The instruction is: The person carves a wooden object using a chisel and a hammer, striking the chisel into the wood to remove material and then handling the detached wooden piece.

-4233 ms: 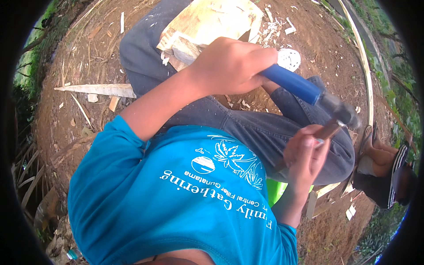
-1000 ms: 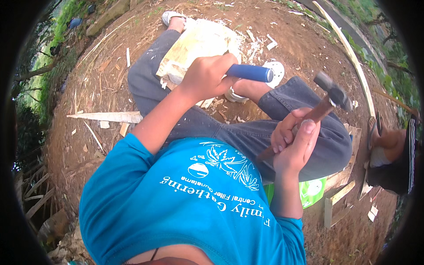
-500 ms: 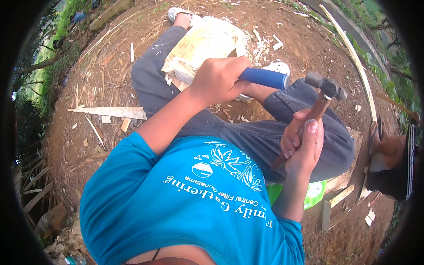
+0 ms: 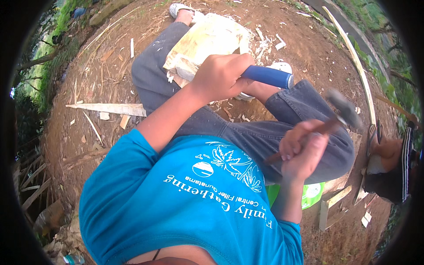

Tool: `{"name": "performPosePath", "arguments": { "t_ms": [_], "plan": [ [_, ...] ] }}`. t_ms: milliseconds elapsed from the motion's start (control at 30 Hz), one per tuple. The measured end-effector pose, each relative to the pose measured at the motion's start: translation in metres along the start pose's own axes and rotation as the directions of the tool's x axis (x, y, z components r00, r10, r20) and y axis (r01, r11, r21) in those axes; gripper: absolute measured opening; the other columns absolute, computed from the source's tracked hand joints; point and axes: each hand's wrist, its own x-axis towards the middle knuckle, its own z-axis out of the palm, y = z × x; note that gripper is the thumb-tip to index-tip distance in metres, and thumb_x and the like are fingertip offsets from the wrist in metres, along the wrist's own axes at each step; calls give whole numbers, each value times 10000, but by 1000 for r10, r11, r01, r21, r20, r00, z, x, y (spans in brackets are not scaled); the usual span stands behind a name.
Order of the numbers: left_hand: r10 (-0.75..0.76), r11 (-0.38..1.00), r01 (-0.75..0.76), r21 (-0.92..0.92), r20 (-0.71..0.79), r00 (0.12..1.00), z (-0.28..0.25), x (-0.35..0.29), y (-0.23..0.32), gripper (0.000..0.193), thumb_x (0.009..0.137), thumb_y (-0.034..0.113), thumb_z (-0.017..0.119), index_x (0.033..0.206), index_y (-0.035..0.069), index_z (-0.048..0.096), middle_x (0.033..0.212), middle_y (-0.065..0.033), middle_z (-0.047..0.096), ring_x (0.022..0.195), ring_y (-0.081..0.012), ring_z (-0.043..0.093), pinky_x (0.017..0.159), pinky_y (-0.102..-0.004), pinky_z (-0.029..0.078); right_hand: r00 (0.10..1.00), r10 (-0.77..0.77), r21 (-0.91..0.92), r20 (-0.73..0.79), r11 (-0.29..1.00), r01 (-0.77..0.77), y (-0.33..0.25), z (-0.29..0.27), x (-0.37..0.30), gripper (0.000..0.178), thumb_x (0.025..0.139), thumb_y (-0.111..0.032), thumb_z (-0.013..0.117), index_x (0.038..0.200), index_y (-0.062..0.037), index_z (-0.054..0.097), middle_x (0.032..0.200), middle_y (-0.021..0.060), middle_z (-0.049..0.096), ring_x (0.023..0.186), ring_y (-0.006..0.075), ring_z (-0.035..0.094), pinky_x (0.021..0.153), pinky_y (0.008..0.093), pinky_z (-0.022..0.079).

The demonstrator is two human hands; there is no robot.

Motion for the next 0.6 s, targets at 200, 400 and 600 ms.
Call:
{"name": "performPosePath", "arguments": {
  "t_ms": [200,400,600],
  "plan": [
    [-12,1000,11,21,37,999,-1,0,-1,219,804,168,772,932,108,604,715,-79,658,639,-296,680,553,-397,530,984,171,-351,51,925,-143,0,0,0,380,1113,-393,436,1180,-28,520,671,-35,375,488,28,313,406,214,265],
    [-5,998,4,56,14,1000,-8,-1,-12,227,789,159,771,921,105,594,708,-81,654,629,-297,676,546,-398,524,995,96,-149,33,985,-90,8,2,0,375,1119,-390,429,1198,-32,508,678,-40,375,498,24,315,422,204,270],
    [-35,996,32,81,27,999,-11,-6,-27,213,786,146,761,910,103,593,709,-81,653,626,-304,671,545,-404,521,998,55,-74,5,996,-55,11,13,6,364,1124,-347,428,1211,-9,527,673,-44,398,494,12,334,416,198,262]
  ]
}}
